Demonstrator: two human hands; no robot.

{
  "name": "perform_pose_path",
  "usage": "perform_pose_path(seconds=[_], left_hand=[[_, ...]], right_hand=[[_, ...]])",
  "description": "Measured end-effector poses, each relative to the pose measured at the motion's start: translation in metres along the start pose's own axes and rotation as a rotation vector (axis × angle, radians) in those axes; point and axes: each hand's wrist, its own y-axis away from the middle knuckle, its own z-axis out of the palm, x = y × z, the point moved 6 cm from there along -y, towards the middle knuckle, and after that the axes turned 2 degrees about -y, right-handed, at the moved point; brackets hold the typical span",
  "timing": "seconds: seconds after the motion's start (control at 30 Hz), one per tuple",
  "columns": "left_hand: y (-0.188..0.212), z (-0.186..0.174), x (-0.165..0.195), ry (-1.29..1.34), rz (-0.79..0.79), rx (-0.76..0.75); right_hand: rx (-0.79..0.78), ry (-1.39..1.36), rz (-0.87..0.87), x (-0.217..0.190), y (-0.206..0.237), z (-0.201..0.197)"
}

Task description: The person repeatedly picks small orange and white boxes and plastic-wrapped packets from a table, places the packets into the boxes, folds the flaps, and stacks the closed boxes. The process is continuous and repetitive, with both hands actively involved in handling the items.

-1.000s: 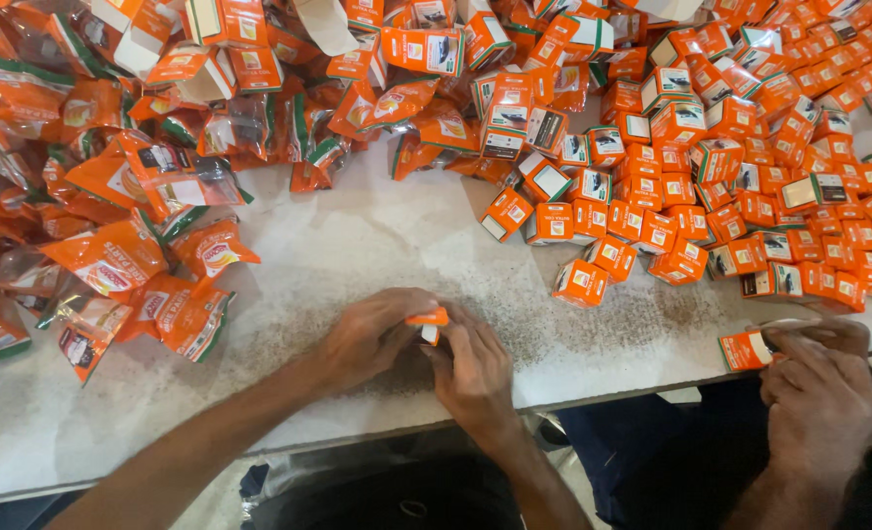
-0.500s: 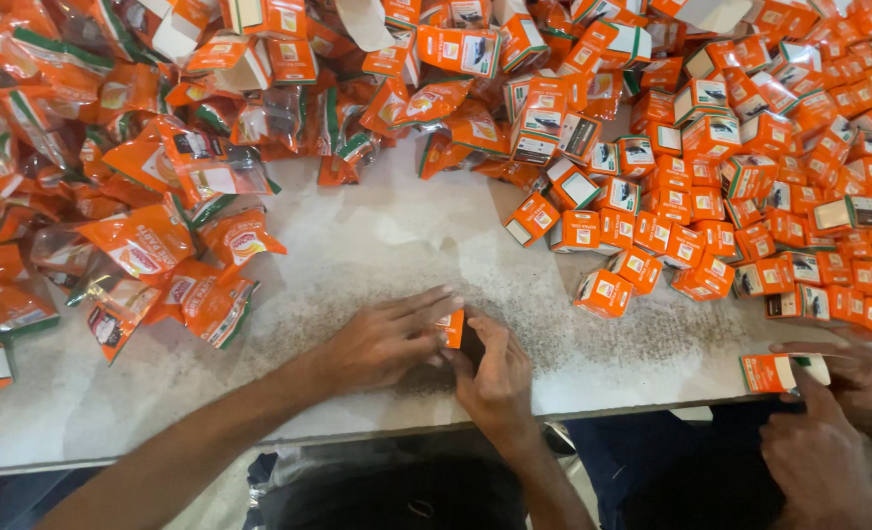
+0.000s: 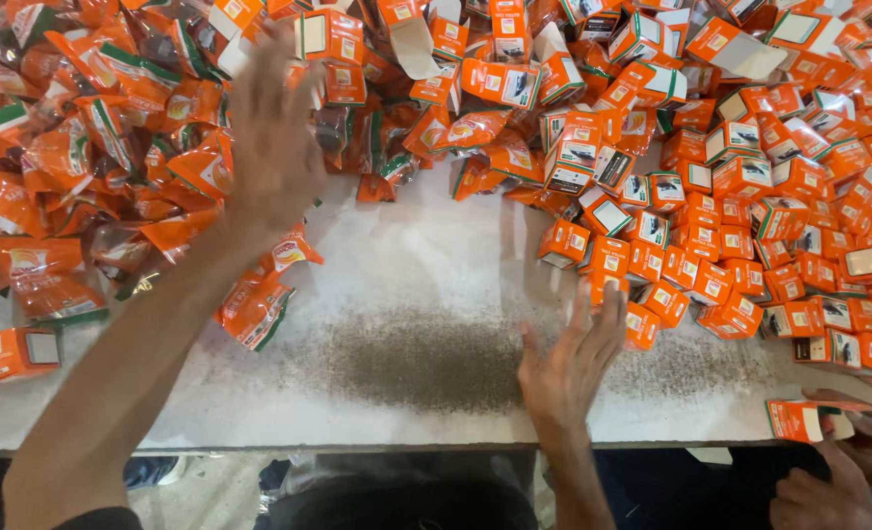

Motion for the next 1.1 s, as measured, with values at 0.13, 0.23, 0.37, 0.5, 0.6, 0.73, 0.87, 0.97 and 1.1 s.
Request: perform_pose_path(seconds=[0.13,0.23,0.37,0.5,0.6,0.73,0.87,0.97,1.1], left_hand=[[-0.038,0.01,-0.049,-0.139,-0.078,-0.109],[-0.031,-0.007,-0.009,0.017,-0.029,0.005],[0.023,0.009,0.112,0.49,0.124,-0.476],[0.065,0.04,0.141,0.821,-0.187,-0.844],[0.036,0.05,0.081,0.567,-0.147,-0.416],[0.031,0.086,0.056,-0.088,-0.044,-0.405],[0.063,0.087,0.085,-0.244,0.06,-0.448],[0.092,0.08,0.113,-0.181,0.091,-0.551],[0.1,0.081,0.132,-0.04,0.078,-0.649]], right_hand=[[-0.051,-0.194,-0.086,-0.025,0.006,0.003],[-0.088,-0.363,-0.083,-0.037,0.01,0.004],[-0.149,-0.623,-0.034,-0.042,0.014,0.018],[-0.306,-0.692,0.07,-0.031,0.025,0.044],[-0.335,-0.603,0.154,-0.019,0.04,0.047],[-0.29,-0.552,0.092,-0.02,0.048,0.045],[-0.291,-0.595,0.103,-0.02,0.046,0.044],[-0.289,-0.601,0.088,-0.023,0.042,0.04],[-0.253,-0.602,0.053,-0.031,0.034,0.03]])
